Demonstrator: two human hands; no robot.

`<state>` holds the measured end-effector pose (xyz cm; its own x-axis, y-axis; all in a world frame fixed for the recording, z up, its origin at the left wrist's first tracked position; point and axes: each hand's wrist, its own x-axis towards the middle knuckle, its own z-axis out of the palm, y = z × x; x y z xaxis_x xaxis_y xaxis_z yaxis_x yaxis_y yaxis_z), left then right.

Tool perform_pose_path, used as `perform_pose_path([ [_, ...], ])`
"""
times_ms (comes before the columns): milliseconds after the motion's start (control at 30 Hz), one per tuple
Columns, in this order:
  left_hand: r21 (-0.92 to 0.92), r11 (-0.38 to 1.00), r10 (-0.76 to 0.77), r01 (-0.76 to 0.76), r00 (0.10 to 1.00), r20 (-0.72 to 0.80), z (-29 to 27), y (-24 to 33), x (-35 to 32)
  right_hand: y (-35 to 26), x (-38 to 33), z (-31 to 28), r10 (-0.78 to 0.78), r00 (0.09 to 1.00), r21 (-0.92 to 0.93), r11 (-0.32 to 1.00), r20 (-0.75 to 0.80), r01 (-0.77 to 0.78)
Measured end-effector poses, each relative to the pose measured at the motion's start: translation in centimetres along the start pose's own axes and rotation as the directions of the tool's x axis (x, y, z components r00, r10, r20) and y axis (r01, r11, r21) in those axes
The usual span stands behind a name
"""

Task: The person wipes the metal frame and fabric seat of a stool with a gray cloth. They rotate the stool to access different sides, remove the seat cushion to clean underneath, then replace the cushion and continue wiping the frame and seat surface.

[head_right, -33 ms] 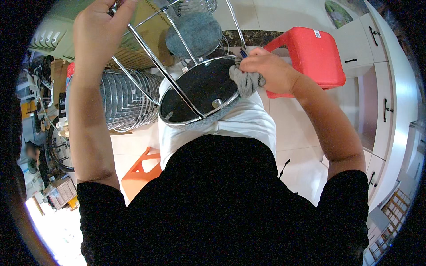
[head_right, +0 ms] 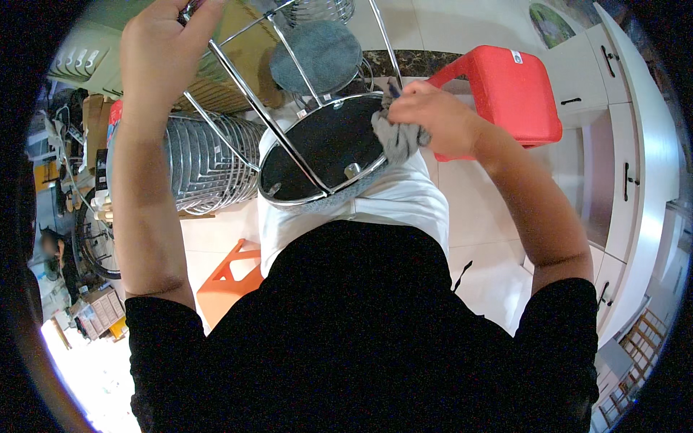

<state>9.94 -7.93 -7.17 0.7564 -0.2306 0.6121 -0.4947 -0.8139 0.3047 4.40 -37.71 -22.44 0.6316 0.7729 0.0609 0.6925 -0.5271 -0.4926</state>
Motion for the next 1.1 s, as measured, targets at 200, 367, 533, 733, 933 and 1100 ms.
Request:
perform_pose_path([
  [200, 0.194, 0.968, 0.173, -0.157, 0.983, -0.068, 0.1, 1.3, -0.2, -8.8, 4.3, 0.7, -0.181, 0.976, 0.059, 0.983, 0.124, 0.174],
  [367, -0.07, 0.996, -0.063, 0.064, 0.998, 0.012, -0.2, 0.0, -0.5, -4.9, 2.3, 0.7, -0.225, 0.974, 0.062, 0.972, -0.001, 0.225],
  [533, -0.02, 1.0, -0.001, 0.0, 1.0, -0.016, -0.1, -0.2, -0.1, 1.2, -0.4, 0.2, 0.076, 0.993, -0.077, 0.994, -0.088, -0.083],
  [733, 0.068, 0.996, 0.052, -0.053, 0.998, 0.017, -0.6, 0.8, 0.2, -6.2, 2.2, 0.6, -0.182, 0.983, 0.074, 0.981, 0.031, 0.179],
  [933, 0.101, 0.988, 0.113, -0.113, 0.994, 0.005, -0.3, 0.0, 0.6, -8.9, 2.8, 2.2, -0.026, 0.99, 0.11, 0.993, -0.141, 0.042],
  [1100, 0.185, 0.968, 0.181, -0.17, 0.983, -0.044, 0.2, -0.8, 0.2, -9.8, 2.3, 1.1, 0.461, 0.823, 0.658, 0.739, -0.332, -0.148],
])
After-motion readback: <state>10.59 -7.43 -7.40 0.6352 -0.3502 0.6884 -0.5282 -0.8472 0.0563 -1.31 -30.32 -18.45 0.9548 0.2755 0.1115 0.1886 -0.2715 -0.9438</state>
